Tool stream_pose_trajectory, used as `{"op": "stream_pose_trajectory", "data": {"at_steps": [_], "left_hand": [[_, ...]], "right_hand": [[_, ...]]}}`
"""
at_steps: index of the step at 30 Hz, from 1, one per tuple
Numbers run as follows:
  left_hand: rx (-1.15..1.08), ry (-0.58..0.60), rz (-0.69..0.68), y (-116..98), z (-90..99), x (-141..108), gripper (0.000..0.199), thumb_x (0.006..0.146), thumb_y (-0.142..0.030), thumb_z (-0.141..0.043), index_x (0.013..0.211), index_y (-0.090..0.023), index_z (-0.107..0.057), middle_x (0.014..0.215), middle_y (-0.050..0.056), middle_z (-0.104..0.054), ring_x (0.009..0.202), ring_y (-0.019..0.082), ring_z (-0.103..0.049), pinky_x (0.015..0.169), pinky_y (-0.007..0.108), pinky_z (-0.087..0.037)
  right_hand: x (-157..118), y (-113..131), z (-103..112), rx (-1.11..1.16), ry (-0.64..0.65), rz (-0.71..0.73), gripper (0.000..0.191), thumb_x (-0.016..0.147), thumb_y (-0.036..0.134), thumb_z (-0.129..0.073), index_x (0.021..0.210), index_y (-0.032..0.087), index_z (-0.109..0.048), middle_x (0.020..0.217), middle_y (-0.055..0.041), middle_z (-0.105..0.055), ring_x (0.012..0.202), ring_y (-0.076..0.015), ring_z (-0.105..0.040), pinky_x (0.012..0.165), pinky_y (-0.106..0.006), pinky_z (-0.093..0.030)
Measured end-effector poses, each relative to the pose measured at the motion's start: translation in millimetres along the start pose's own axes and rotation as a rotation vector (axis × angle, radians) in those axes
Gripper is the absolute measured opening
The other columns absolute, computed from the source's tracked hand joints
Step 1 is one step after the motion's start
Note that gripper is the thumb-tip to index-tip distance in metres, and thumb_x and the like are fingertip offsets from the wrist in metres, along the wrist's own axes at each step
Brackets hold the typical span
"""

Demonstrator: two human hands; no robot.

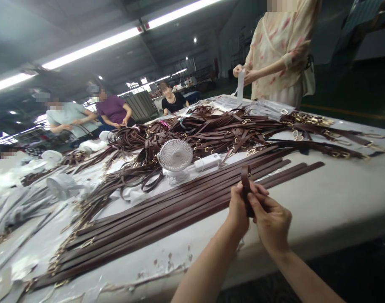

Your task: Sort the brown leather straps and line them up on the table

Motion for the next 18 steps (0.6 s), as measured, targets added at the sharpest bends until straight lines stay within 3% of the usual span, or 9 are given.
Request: {"op": "stream_pose_trajectory", "data": {"at_steps": [4, 9, 13, 18], "left_hand": [[-0.092, -0.054, -0.039, 1.0, 2.3, 0.7, 0.032, 0.087, -0.045, -0.047, 0.076, -0.017, -0.057, 0.08, 0.005, -0.061, 0.073, 0.015, -0.053, 0.067, 0.026, -0.041], [-0.061, -0.071, -0.109, -12.1, -0.9, -1.4, 0.033, 0.092, -0.045, -0.045, 0.08, -0.017, -0.059, 0.085, 0.005, -0.061, 0.075, 0.016, -0.053, 0.066, 0.027, -0.04], [-0.044, -0.076, -0.03, -6.5, 2.2, 0.3, 0.038, 0.09, -0.052, -0.047, 0.078, -0.017, -0.057, 0.08, 0.005, -0.059, 0.068, 0.015, -0.05, 0.062, 0.027, -0.039], [0.034, -0.081, -0.088, -5.0, 5.0, -1.7, 0.038, 0.095, -0.051, -0.043, 0.083, -0.017, -0.057, 0.084, 0.004, -0.062, 0.065, 0.012, -0.048, 0.06, 0.025, -0.04]], "right_hand": [[4.5, 5.4, -4.1, -0.021, -0.006, 0.075, 0.038, 0.082, 0.053, -0.074, 0.09, 0.017, -0.081, 0.093, -0.0077, -0.078, 0.083, -0.0247, -0.072, 0.077, -0.031, -0.058], [11.0, 5.3, -7.3, 0.018, 0.044, 0.026, 0.041, 0.078, 0.053, -0.077, 0.094, 0.016, -0.081, 0.074, -0.0057, -0.075, 0.065, -0.0229, -0.068, 0.057, -0.03, -0.056], [10.7, 3.7, -7.5, 0.036, 0.039, 0.027, 0.042, 0.079, 0.054, -0.077, 0.096, 0.016, -0.081, 0.089, -0.0087, -0.078, 0.075, -0.0256, -0.071, 0.047, -0.027, -0.05], [11.1, -2.1, -10.7, 0.11, 0.009, -0.029, 0.044, 0.077, 0.052, -0.079, 0.105, 0.018, -0.08, 0.105, -0.0096, -0.078, 0.084, -0.0252, -0.07, 0.044, -0.023, -0.045]]}}
Point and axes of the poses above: each hand's wrist, its own x-axis towards the middle knuckle, its own z-axis out of the back of the hand, y = z × x, the point moved 7 cm from there along x, towards the middle knuckle
